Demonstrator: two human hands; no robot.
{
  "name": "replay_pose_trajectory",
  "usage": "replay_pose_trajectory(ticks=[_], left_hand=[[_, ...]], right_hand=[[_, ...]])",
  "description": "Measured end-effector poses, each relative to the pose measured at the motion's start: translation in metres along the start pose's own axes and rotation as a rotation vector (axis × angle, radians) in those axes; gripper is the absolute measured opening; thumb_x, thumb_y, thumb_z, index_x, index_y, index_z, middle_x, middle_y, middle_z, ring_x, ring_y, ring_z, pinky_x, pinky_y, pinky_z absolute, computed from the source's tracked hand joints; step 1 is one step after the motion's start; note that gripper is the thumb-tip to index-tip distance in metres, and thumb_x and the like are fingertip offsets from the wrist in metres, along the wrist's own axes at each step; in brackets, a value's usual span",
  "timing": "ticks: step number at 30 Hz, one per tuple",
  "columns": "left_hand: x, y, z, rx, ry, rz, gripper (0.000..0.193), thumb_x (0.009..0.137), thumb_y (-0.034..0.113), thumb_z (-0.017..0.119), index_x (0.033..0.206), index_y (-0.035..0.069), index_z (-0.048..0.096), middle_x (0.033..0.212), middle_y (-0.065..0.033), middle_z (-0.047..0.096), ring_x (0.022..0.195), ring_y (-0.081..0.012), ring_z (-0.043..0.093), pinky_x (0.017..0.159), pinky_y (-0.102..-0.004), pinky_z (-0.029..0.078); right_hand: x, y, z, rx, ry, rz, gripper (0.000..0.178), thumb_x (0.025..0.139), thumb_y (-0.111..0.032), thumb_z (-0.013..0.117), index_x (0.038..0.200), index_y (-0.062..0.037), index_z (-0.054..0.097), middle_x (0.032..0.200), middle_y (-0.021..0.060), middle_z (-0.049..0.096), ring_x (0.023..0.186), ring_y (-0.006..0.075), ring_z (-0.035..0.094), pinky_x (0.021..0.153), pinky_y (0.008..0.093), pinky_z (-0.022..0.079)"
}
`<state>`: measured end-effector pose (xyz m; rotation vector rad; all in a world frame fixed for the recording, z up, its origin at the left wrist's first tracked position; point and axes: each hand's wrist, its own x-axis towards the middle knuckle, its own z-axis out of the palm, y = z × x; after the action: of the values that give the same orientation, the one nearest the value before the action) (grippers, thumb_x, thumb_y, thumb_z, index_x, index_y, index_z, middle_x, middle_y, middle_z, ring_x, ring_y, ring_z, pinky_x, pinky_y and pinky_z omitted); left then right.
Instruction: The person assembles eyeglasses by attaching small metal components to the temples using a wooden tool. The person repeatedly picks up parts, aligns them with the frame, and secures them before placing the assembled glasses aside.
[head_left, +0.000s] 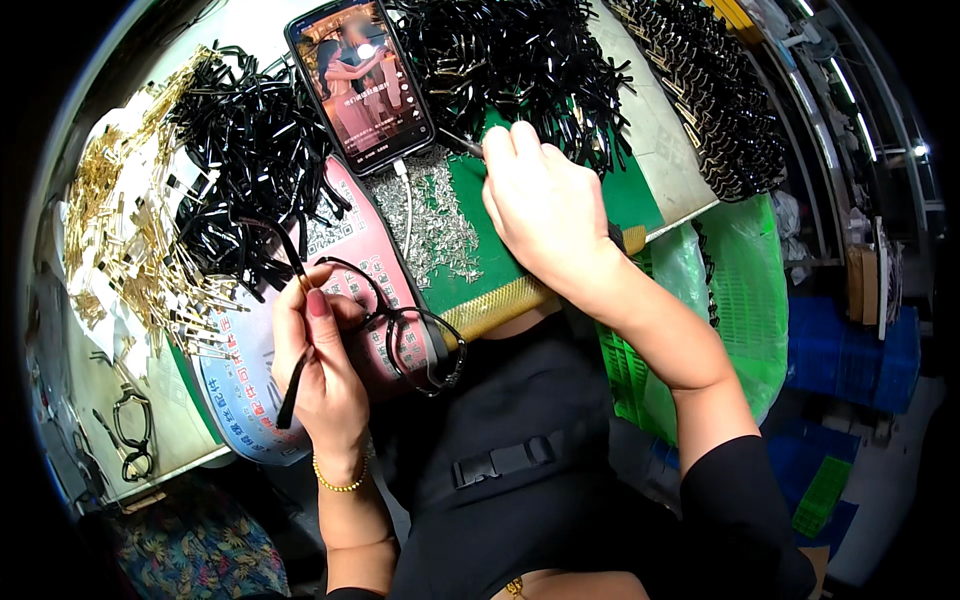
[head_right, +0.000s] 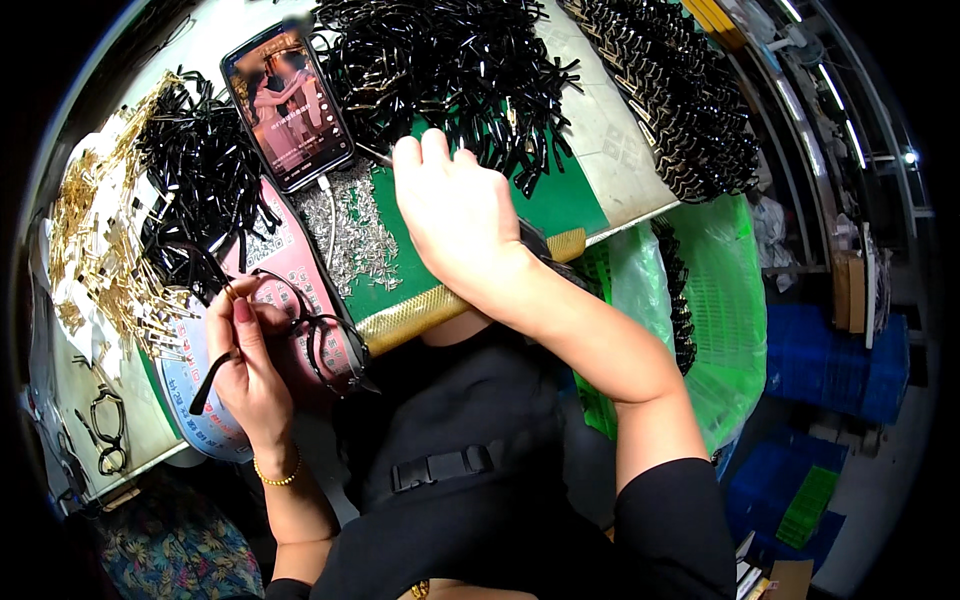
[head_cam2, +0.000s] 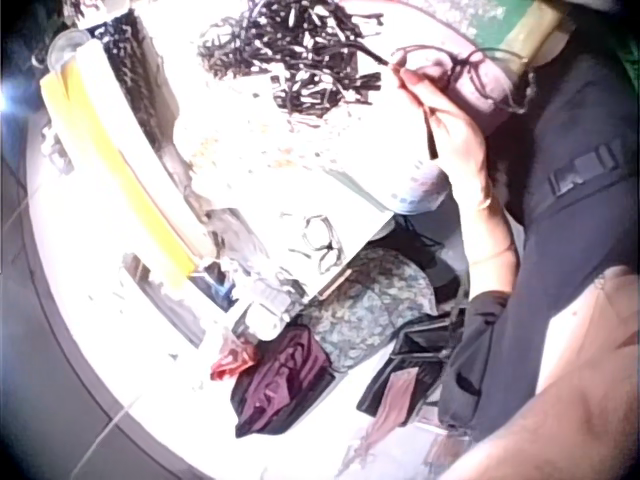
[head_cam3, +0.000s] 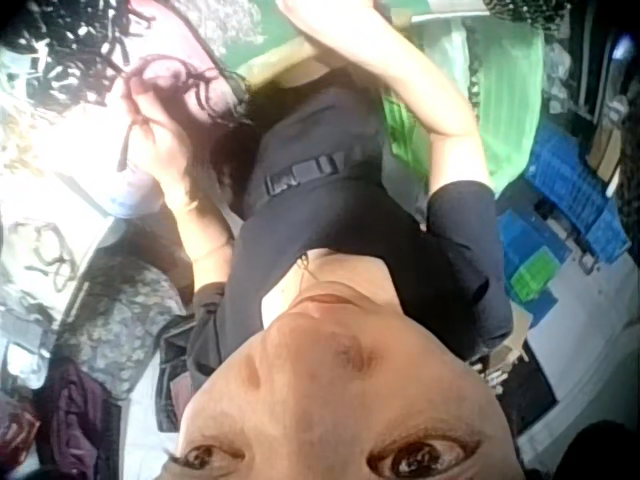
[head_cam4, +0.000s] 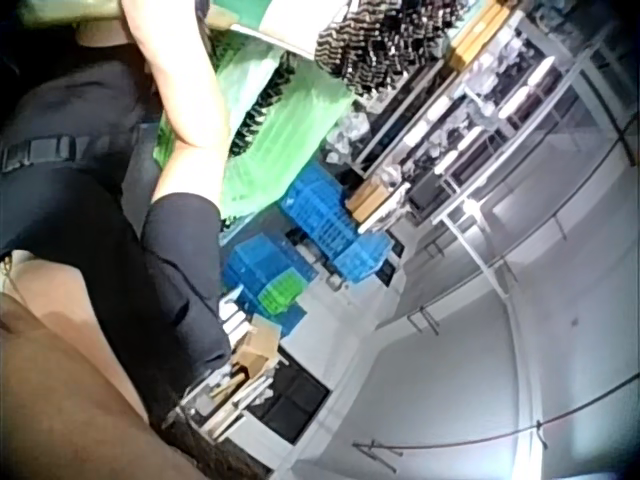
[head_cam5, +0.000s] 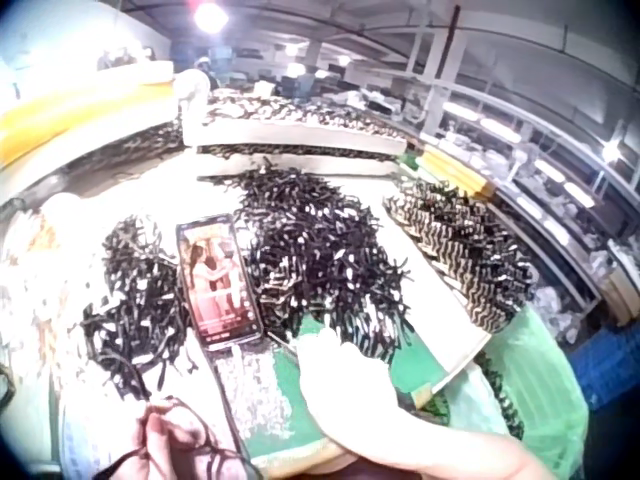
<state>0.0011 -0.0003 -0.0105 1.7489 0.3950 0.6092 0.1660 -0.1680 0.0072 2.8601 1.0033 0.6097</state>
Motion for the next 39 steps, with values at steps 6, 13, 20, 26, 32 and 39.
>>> replay_pose_trajectory(ticks=[6,13,20,26,32,39], left_hand=[[0.002,-0.002,0.003,-0.011,0.005,0.002,0.027,0.111,0.016,0.042,0.123,-0.002,0.058,0.083,-0.0013,0.057,0.077,-0.0072,0.053,0.078,-0.0232,0.047],[0.014,0.003,0.003,0.046,-0.089,-0.015,0.024,0.110,0.013,0.044,0.122,-0.001,0.059,0.087,-0.0025,0.061,0.079,-0.0073,0.056,0.072,-0.0230,0.048],[0.010,0.007,0.010,0.001,-0.074,-0.037,0.026,0.111,0.017,0.044,0.123,0.001,0.060,0.086,-0.0005,0.061,0.075,-0.0054,0.053,0.069,-0.0211,0.045],[-0.008,0.004,0.001,0.070,-0.022,0.159,0.026,0.110,0.013,0.043,0.128,-0.001,0.057,0.101,-0.0086,0.069,0.090,-0.0119,0.062,0.085,-0.0275,0.051],[-0.013,0.006,0.001,0.057,-0.024,0.195,0.026,0.110,0.012,0.043,0.128,-0.002,0.055,0.110,-0.0131,0.070,0.094,-0.0148,0.064,0.089,-0.0307,0.052],[-0.011,0.014,0.010,-0.031,-0.065,0.215,0.021,0.109,0.007,0.043,0.121,-0.001,0.059,0.118,-0.0134,0.069,0.103,-0.0149,0.065,0.088,-0.0298,0.051]], right_hand=[[-0.008,0.028,-0.032,0.206,0.037,-0.054,0.019,0.090,-0.019,0.067,0.095,-0.0065,0.054,0.086,0.0110,0.058,0.069,0.0273,0.068,0.057,0.0382,0.055],[-0.015,0.016,-0.009,0.184,0.014,-0.131,0.029,0.091,-0.031,0.070,0.094,-0.0067,0.053,0.085,0.0086,0.057,0.071,0.0237,0.067,0.057,0.0360,0.055],[-0.046,0.029,-0.053,0.350,-0.139,-0.355,0.037,0.094,-0.034,0.066,0.121,-0.0095,0.061,0.088,0.0081,0.058,0.069,0.0222,0.066,0.055,0.0335,0.055],[-0.067,0.017,-0.054,0.273,-0.247,-0.424,0.058,0.092,-0.034,0.068,0.145,-0.0172,0.051,0.089,0.0104,0.053,0.067,0.0234,0.061,0.055,0.0347,0.051],[-0.061,0.042,-0.061,0.450,-0.231,-0.350,0.041,0.089,-0.013,0.063,0.128,-0.0110,0.051,0.091,0.0161,0.054,0.070,0.0296,0.066,0.058,0.0403,0.055],[-0.044,0.028,-0.050,0.310,-0.279,-0.370,0.045,0.099,-0.029,0.059,0.142,-0.0162,0.051,0.093,0.0171,0.058,0.068,0.0281,0.066,0.057,0.0386,0.055]])
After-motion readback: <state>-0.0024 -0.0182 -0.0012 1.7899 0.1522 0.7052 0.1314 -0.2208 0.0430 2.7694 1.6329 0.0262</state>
